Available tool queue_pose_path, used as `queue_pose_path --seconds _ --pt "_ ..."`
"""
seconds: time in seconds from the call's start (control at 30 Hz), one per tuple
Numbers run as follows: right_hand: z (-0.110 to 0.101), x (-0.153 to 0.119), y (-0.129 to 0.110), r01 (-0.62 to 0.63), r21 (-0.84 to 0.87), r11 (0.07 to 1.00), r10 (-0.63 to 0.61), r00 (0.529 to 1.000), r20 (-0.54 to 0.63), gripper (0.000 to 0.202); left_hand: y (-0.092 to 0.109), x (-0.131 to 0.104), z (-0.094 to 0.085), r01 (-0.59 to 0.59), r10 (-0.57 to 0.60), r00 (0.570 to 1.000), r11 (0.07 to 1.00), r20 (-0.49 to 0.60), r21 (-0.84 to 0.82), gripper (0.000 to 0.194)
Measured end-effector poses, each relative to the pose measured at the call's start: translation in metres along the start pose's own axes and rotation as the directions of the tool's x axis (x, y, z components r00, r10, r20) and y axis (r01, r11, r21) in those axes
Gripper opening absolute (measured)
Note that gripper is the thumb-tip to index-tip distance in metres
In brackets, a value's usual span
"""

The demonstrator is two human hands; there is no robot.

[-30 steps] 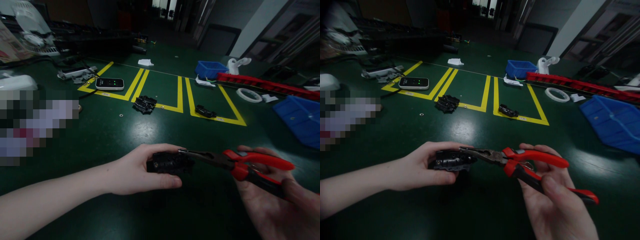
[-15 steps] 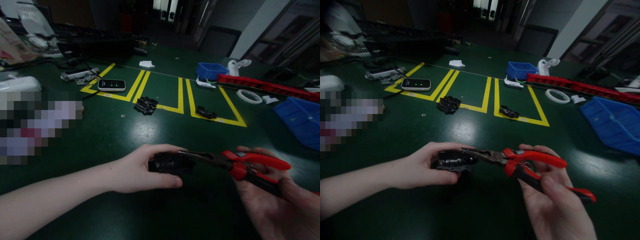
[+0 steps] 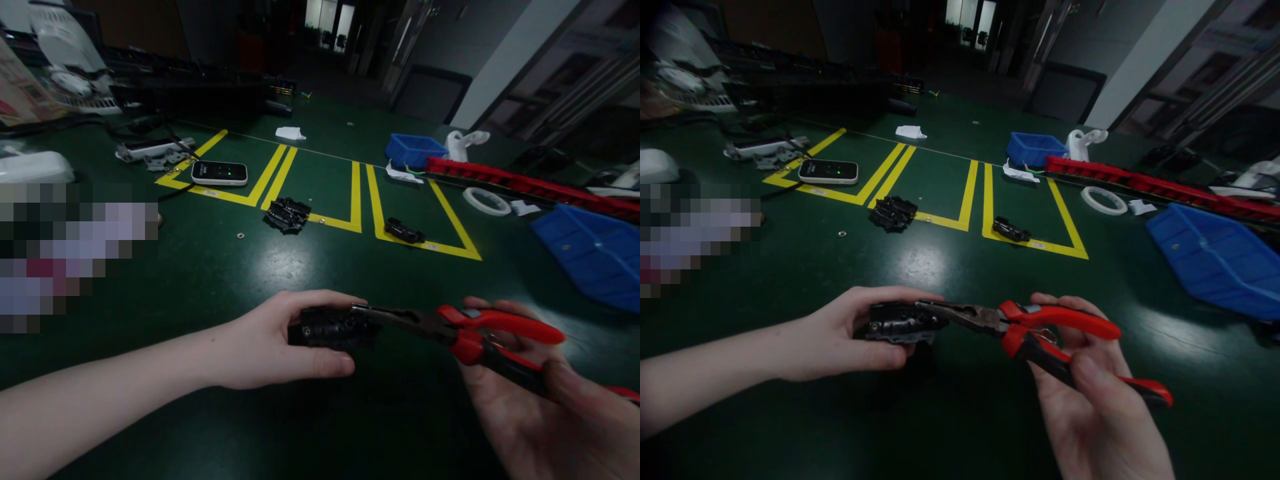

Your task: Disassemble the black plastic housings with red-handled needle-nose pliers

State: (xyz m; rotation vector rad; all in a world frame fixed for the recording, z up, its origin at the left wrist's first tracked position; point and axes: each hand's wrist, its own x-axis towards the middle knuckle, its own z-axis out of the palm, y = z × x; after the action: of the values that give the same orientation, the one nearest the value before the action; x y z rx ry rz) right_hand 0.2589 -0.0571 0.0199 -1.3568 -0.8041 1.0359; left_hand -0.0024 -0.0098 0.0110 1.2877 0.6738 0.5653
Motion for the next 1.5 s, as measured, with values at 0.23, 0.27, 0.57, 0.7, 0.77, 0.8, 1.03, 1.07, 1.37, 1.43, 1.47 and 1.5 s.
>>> queue_pose_path --seconds 0.23,0.27,0.57,0.7,0.77,0.8,1.03,1.07,1.37,1.43,1.47,1.5 --pt "0.001 0.001 0.004 0.001 -0.011 1.0 -0.001 1.0 -0.014 0.028 0.0 -0.001 0.0 -0.018 0.018 1.0 0.999 0.007 -0.035 0.052" --pt "0.0 0.001 0.004 0.003 -0.015 1.0 -0.003 1.0 -0.004 0.028 0.0 -0.001 0.001 -0.012 0.012 1.0 0.999 0.002 -0.041 0.052" --pt "0.0 0.0 0.002 -0.006 0.006 1.0 0.006 1.0 0.007 0.033 0.003 0.001 -0.002 0.003 -0.003 1.0 0.998 0.001 -0.06 0.053" --pt "0.0 0.0 0.003 -0.008 0.007 1.0 0.008 1.0 0.021 0.032 0.005 0.001 -0.003 -0.01 0.01 1.0 0.999 -0.008 -0.031 0.053" --pt "-0.002 0.001 0.004 0.009 0.011 1.0 -0.01 1.0 0.023 0.032 0.004 0.001 -0.004 -0.009 0.009 1.0 1.0 0.003 -0.017 0.053" --pt "-0.002 0.002 0.004 0.015 0.023 1.0 -0.015 1.0 0.013 0.033 0.004 0.001 -0.004 -0.008 0.008 1.0 1.0 0.0 0.012 0.053" --pt "0.001 0.008 -0.002 0.005 0.099 0.995 0.005 0.996 -0.093 0.039 -0.005 0.003 -0.006 -0.068 0.142 0.987 0.79 -0.073 0.609 0.054" --pt "0.002 0.01 -0.003 0.019 0.089 0.996 -0.012 0.996 -0.084 0.041 -0.006 0.003 -0.006 -0.079 0.17 0.983 0.718 -0.064 0.692 0.053" --pt "0.005 0.033 0.015 0.109 0.041 0.993 -0.108 0.994 -0.013 0.066 -0.003 0.002 -0.008 -0.099 0.246 0.969 0.448 -0.016 0.889 0.041" --pt "0.007 0.037 0.018 0.133 0.035 0.99 -0.133 0.991 -0.003 0.072 -0.003 0.001 -0.009 -0.108 0.252 0.968 0.44 -0.007 0.891 0.046" --pt "0.008 0.039 0.019 0.15 0.028 0.988 -0.15 0.989 0.013 0.075 -0.003 0.0 -0.01 -0.119 0.255 0.967 0.431 0.006 0.894 0.049" --pt "0.008 0.039 0.02 0.172 0.018 0.985 -0.173 0.984 0.031 0.077 -0.003 0.0 -0.01 -0.136 0.258 0.966 0.417 0.027 0.899 0.053"
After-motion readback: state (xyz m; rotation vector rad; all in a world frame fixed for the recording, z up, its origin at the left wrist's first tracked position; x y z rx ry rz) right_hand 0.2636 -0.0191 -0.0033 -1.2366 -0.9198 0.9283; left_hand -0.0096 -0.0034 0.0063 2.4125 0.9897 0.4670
